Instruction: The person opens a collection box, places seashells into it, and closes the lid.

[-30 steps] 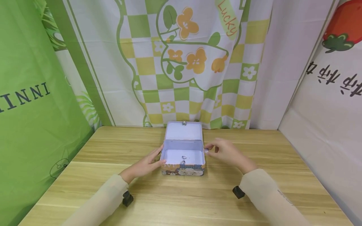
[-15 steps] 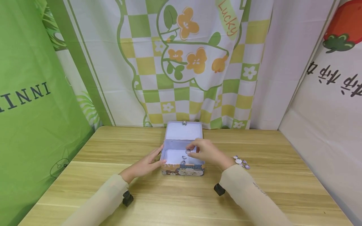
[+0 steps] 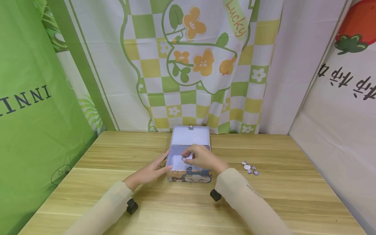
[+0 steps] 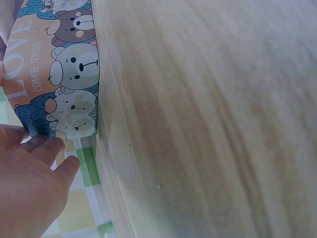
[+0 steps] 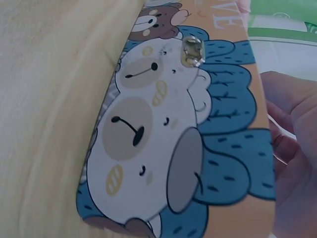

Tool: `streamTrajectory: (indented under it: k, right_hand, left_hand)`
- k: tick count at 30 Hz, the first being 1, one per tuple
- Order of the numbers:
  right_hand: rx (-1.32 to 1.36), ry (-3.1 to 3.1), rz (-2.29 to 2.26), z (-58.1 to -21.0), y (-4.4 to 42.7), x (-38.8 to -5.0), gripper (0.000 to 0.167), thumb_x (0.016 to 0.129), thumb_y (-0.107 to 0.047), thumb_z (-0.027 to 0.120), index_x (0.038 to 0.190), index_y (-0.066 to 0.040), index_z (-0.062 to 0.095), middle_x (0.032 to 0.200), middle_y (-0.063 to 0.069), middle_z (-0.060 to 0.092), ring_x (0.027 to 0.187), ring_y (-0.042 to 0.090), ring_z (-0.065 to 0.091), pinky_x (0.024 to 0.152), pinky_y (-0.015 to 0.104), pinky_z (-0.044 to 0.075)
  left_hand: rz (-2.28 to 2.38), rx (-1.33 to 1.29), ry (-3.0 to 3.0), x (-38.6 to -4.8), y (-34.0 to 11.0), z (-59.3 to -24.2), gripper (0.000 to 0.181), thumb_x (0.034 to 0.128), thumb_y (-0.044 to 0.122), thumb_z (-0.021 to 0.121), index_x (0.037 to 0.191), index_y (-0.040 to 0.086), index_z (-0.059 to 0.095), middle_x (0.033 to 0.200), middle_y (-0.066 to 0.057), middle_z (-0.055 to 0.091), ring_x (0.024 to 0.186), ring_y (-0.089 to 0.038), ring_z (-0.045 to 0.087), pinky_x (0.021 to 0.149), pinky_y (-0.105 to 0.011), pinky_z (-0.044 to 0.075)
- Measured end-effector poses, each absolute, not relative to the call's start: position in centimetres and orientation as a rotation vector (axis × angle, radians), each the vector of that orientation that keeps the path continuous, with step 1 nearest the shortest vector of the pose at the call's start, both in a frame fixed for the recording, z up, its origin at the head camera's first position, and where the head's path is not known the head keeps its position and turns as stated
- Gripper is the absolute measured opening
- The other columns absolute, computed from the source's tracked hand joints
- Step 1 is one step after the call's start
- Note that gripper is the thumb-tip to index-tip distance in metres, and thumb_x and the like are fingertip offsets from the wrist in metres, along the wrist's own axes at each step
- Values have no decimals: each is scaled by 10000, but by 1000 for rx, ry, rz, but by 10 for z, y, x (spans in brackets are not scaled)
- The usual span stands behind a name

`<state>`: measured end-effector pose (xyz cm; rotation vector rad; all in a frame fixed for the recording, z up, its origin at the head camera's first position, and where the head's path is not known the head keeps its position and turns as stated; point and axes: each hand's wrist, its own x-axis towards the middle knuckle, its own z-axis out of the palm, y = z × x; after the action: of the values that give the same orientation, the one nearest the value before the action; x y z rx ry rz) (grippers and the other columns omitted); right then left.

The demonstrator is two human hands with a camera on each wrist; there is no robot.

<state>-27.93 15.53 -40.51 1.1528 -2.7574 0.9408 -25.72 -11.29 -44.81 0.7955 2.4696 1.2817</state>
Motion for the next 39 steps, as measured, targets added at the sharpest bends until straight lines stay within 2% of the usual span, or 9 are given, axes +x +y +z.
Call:
streamTrajectory:
  k: [7, 15, 23, 31, 39]
  right_hand:
    - [1138, -2807, 933, -414, 148, -284, 257, 919, -137, 741, 1157, -42, 723, 1018, -13, 672, 839, 110, 590, 729, 245, 528]
    - [1083, -2832, 906, -419, 148, -288, 235, 911, -141, 751, 1131, -59, 735, 996, -15, 680, 803, 96, 591, 724, 251, 534]
    - [1040, -2867, 928, -420, 149, -290, 259, 902, -87, 747, 1151, -21, 719, 1035, 79, 693, 830, 162, 625, 744, 289, 552]
    - [1025, -2872, 965, -416, 153, -287, 270, 910, -103, 737, 1169, -31, 715, 1060, 96, 692, 864, 195, 632, 743, 286, 547]
    - [1078, -2830, 983, -405, 164, -283, 270, 922, -117, 726, 1176, -26, 709, 1064, 111, 682, 914, 221, 631, 781, 315, 550]
  left_hand:
    - [1269, 787, 2470, -257, -113, -448, 802, 1042, 443, 509, 1626, 160, 36, 1673, -101, 37, 1511, -312, 73, 1176, -593, 133]
    - [1277, 764, 2469, -256, -113, -447, 796, 1044, 415, 516, 1626, 158, 37, 1673, -107, 40, 1510, -324, 80, 1170, -602, 145]
    - [1275, 766, 2467, -255, -113, -446, 794, 1046, 417, 513, 1626, 155, 37, 1673, -109, 40, 1509, -328, 85, 1166, -609, 158]
    - [1254, 771, 2484, -256, -113, -446, 815, 1034, 469, 509, 1626, 165, 39, 1673, -99, 45, 1510, -319, 84, 1168, -605, 146]
    - [1260, 818, 2483, -257, -112, -446, 805, 1043, 433, 510, 1623, 134, 39, 1672, -104, 44, 1510, -311, 87, 1177, -576, 154]
